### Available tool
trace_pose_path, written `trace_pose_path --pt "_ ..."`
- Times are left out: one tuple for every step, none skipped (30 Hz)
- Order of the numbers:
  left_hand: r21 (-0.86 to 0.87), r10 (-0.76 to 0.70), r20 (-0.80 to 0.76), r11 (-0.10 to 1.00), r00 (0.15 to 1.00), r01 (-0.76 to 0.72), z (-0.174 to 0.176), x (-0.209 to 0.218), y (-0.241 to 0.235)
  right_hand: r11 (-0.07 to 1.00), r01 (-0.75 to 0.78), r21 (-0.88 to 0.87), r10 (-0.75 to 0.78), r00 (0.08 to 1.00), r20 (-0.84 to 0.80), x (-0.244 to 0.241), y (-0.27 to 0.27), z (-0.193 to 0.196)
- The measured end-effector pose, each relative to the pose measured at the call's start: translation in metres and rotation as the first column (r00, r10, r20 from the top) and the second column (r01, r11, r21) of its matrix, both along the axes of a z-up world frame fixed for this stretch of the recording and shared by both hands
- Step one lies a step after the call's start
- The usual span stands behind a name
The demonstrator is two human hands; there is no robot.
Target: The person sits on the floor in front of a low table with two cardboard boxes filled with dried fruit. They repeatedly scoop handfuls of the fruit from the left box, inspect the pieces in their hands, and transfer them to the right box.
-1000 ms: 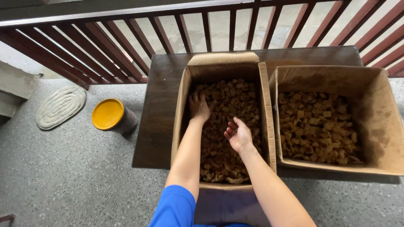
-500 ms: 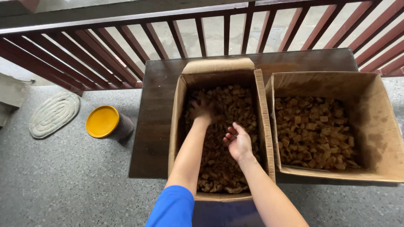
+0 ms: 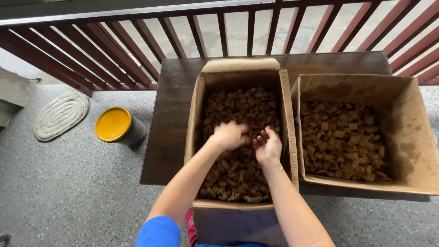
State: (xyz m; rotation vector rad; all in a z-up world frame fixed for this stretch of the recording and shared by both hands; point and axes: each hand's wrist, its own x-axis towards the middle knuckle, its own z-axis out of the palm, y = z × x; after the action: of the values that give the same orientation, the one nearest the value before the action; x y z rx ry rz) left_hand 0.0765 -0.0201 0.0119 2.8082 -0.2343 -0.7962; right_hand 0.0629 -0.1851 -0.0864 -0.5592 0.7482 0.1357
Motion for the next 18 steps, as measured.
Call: trace_pose_path --pt "-0.062 0.035 0.168 0.998 0.985 -0.025 -0.003 0.023 0.0 1.0 0.003 0.001 -0.003 1.0 0.01 0.0 0.001 -0.003" --pt "-0.158 0.077 0.268 0.987 0.96 -0.035 -0.01 0.05 -0.003 1.0 0.01 -0.01 -0.01 1.0 -0.003 0.002 0.001 -0.006" --pt "-0.255 0.126 0.36 0.966 0.924 -0.033 -0.019 0.074 -0.01 1.0 0.017 -0.021 -0.017 1.0 -0.017 0.003 0.003 -0.008" --pt "-0.241 0.141 0.327 0.969 0.934 -0.062 -0.029 0.096 -0.022 0.999 0.027 -0.033 -0.028 0.999 -0.031 0.003 0.003 -0.01" --pt "-0.225 0.156 0.294 0.97 0.943 -0.09 -0.037 0.117 -0.035 0.999 0.035 -0.033 -0.036 0.999 -0.018 0.003 0.002 -0.012" --pt "-0.208 0.171 0.258 0.971 0.951 -0.118 -0.045 0.129 -0.043 0.998 0.044 -0.033 -0.044 0.999 -0.007 0.001 0.003 -0.012" --pt "-0.153 0.153 0.239 0.981 0.959 -0.119 -0.051 0.135 -0.048 0.998 0.053 -0.034 -0.052 0.999 0.004 -0.001 0.003 -0.01" --pt "-0.099 0.135 0.222 0.988 0.966 -0.115 -0.056 0.14 -0.055 0.997 0.059 -0.056 -0.06 0.998 -0.009 -0.001 0.004 -0.006" --pt "-0.044 0.118 0.205 0.993 0.972 -0.111 -0.06 0.142 -0.062 0.995 0.066 -0.078 -0.068 0.997 -0.021 -0.003 0.004 -0.002" --pt "0.012 0.103 0.187 0.994 0.977 -0.107 -0.066 0.144 -0.067 0.993 0.07 -0.098 -0.074 0.997 -0.036 -0.004 0.004 0.003" --pt "0.069 0.089 0.168 0.992 0.982 -0.102 -0.073 0.146 -0.072 0.992 0.071 -0.105 -0.074 0.997 -0.031 -0.003 0.004 0.008" --pt "0.127 0.079 0.144 0.987 0.986 -0.098 -0.081 0.147 -0.075 0.991 0.068 -0.112 -0.072 0.997 -0.031 -0.005 0.005 0.012" --pt "0.113 0.081 0.181 0.988 0.98 -0.103 -0.089 0.151 -0.074 0.991 0.066 -0.119 -0.07 0.997 -0.032 -0.007 0.004 0.015" --pt "0.1 0.085 0.218 0.989 0.972 -0.109 -0.097 0.156 -0.071 0.99 0.064 -0.122 -0.069 0.997 -0.036 -0.007 0.003 0.017" --pt "0.087 0.091 0.254 0.989 0.963 -0.116 -0.104 0.157 -0.07 0.99 0.062 -0.126 -0.067 0.997 -0.04 -0.007 0.001 0.018" --pt "0.101 0.093 0.236 0.988 0.967 -0.12 -0.108 0.158 -0.069 0.99 0.057 -0.127 -0.062 0.997 -0.036 -0.005 0.002 0.018" --pt "0.116 0.096 0.219 0.986 0.971 -0.123 -0.111 0.154 -0.068 0.99 0.054 -0.13 -0.06 0.997 -0.039 -0.004 0.002 0.016" --pt "0.13 0.096 0.2 0.984 0.975 -0.124 -0.111 0.149 -0.069 0.99 0.054 -0.133 -0.06 0.997 -0.043 -0.003 0.001 0.014"
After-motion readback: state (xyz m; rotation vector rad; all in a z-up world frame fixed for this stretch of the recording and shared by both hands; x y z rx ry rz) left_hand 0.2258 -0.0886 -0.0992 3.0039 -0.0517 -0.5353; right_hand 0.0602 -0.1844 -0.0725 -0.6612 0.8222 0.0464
